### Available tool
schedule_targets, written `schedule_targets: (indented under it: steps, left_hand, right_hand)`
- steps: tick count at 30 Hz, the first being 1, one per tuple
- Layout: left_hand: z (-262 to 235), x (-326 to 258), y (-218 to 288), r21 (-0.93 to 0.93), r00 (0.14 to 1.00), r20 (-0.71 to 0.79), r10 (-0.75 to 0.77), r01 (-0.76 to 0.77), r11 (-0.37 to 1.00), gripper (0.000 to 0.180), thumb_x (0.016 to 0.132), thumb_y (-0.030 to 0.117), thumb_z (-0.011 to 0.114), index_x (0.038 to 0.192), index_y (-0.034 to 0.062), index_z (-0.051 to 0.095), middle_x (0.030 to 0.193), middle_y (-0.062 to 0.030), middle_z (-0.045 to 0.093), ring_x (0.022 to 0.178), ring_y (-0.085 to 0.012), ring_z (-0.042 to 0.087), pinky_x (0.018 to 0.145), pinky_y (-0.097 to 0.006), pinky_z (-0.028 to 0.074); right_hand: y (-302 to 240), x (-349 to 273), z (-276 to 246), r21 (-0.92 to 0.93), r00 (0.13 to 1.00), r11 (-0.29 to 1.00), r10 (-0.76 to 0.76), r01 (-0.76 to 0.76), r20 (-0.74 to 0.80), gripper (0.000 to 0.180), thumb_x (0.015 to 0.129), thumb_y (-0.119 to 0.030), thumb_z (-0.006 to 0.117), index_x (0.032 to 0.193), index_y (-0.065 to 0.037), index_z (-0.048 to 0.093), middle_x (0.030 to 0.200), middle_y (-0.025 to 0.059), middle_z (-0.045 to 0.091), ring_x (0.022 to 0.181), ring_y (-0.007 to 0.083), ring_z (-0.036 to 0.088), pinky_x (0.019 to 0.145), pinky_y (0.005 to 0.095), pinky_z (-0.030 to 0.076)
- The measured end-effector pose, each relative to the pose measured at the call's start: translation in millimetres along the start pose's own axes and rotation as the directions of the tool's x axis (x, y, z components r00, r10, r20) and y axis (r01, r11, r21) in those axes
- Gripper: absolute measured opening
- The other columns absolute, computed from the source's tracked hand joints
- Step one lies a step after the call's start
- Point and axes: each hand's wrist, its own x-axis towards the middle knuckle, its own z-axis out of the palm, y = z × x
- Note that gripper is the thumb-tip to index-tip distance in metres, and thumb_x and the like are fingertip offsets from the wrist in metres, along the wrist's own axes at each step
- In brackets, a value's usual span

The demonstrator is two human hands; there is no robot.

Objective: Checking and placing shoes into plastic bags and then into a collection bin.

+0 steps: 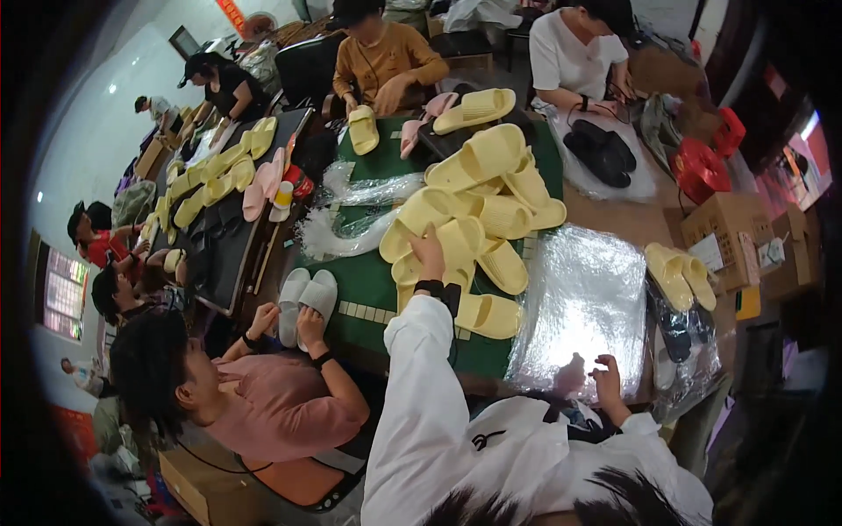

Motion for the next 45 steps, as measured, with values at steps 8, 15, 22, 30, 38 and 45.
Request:
schedule_targets:
  steps: [8,15,22,30,38,45]
  left_hand:
    - [24,-95,80,-0.426,0.939,-0.007,-0.344,0.309,0.851,0.034,0.084,0.016,0.054,0.109,0.0,0.036,0.111,-0.0179,0.047,0.094,-0.0287,0.052,0.08,-0.038,0.045]
    - [38,-197,139,-0.303,0.808,0.336,-0.484,0.579,0.757,0.028,0.087,0.011,0.05,0.113,0.007,0.039,0.109,-0.0121,0.049,0.099,-0.0248,0.053,0.077,-0.035,0.049]
    - [69,-320,118,-0.3,0.547,0.726,-0.418,0.798,0.522,0.023,0.09,0.014,0.044,0.111,0.0052,0.045,0.108,-0.011,0.049,0.105,-0.0246,0.047,0.091,-0.036,0.039]
    - [84,-374,104,0.13,0.187,0.851,-0.49,0.831,0.542,0.028,0.087,0.023,0.048,0.113,0.0173,0.039,0.092,-0.0068,0.051,0.075,-0.0183,0.05,0.067,-0.029,0.042]
    - [35,-386,36,0.029,-0.047,0.992,-0.117,-0.817,0.576,0.031,0.081,0.027,0.053,0.108,0.0114,0.056,0.099,-0.016,0.056,0.08,-0.0274,0.057,0.074,-0.038,0.045]
    - [-10,-364,15,0.001,-0.062,0.959,-0.275,-0.975,0.222,0.043,0.076,0.029,0.056,0.118,0.0335,0.053,0.134,-0.0205,0.031,0.119,-0.0375,0.036,0.095,-0.051,0.03]
  right_hand:
    - [21,41,-11,-0.105,0.996,0.99,-0.093,0.094,0.017,0.038,0.076,0.003,0.052,0.112,-0.002,0.041,0.103,0.011,0.05,0.083,0.0179,0.055,0.071,0.0276,0.048]
    - [-54,53,7,-0.012,0.971,0.995,-0.098,0.103,0.219,0.065,0.078,-0.023,0.066,0.13,-0.008,0.029,0.116,0.0162,0.046,0.094,0.0238,0.054,0.077,0.0331,0.046]
    - [-61,46,14,-0.075,0.935,0.932,-0.352,0.354,0.044,0.08,0.076,-0.019,0.068,0.137,-0.011,0.017,0.133,0.0148,0.03,0.117,0.0279,0.041,0.092,0.0369,0.04]
    - [-42,61,-65,0.092,0.935,0.969,-0.194,0.229,-0.296,0.053,0.077,-0.003,0.052,0.128,-0.004,0.036,0.116,0.0186,0.048,0.112,0.03,0.046,0.094,0.0326,0.036]
    - [1,78,-83,-0.492,0.905,0.871,-0.205,-0.005,-0.372,0.037,0.075,-0.013,0.055,0.111,-0.004,0.055,0.109,0.0236,0.049,0.106,0.0379,0.046,0.089,0.0393,0.039]
    - [36,101,-34,-0.516,0.946,0.827,-0.312,0.224,-0.09,0.024,0.069,-0.03,0.063,0.091,-0.022,0.067,0.113,0.0235,0.047,0.103,0.035,0.047,0.09,0.0387,0.038]
